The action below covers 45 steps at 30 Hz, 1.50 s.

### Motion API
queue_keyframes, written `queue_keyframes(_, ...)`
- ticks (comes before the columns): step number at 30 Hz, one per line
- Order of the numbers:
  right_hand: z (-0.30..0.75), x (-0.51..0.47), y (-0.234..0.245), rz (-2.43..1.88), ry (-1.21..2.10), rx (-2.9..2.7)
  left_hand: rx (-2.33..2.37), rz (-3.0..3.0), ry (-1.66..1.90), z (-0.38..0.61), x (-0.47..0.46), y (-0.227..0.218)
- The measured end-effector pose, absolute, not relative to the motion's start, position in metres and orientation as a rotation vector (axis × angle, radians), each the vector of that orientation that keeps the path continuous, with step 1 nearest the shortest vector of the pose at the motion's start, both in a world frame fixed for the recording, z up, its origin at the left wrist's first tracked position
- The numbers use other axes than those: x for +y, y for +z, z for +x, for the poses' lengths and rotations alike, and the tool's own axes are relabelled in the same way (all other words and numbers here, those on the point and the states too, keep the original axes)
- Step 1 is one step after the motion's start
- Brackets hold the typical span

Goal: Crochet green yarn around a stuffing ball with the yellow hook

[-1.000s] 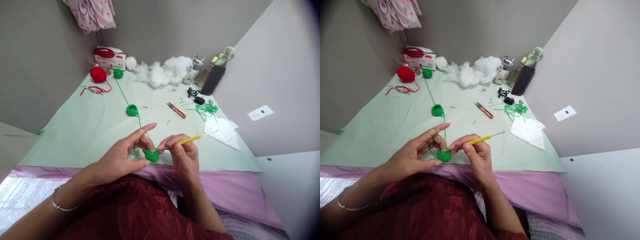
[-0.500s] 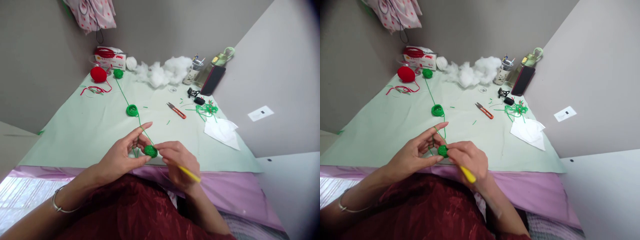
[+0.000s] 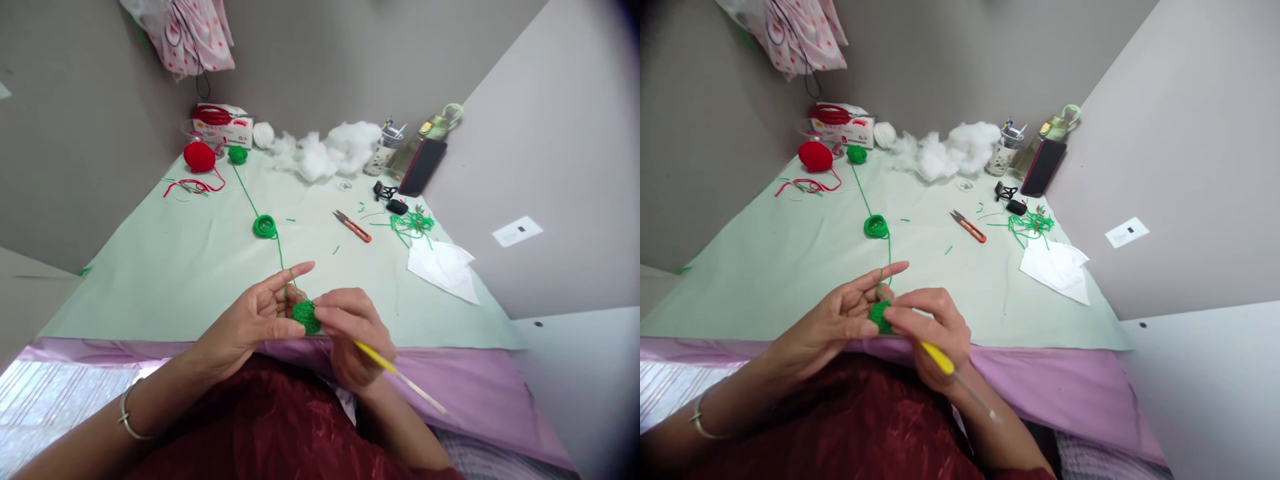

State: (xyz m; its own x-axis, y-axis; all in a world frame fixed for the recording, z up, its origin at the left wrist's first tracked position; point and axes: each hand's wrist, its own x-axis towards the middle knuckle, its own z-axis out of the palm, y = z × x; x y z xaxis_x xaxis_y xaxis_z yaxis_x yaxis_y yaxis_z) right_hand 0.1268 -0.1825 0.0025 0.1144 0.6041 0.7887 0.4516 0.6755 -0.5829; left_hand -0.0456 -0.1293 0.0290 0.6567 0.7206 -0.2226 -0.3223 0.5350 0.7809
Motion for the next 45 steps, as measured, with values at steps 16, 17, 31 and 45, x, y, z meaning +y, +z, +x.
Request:
queue_keyframes(16,0.132,-0.179,0.014,-0.928,0.763,-1.231,0.69,1.254,0.739,-0.054,-0.127,0.03)
queue_keyframes(17,0.129,-0.181,0.01,-0.997,0.582,-1.331,0.702,1.229,0.763,-0.051,-0.129,0.028)
queue_keyframes(31,0.137,-0.179,0.019,-0.888,0.517,-1.202,0.565,0.919,0.698,-0.057,-0.123,0.021)
queue_keyframes(45,0.137,-0.179,0.017,-0.869,0.707,-1.145,0.601,0.999,0.682,-0.058,-0.122,0.018)
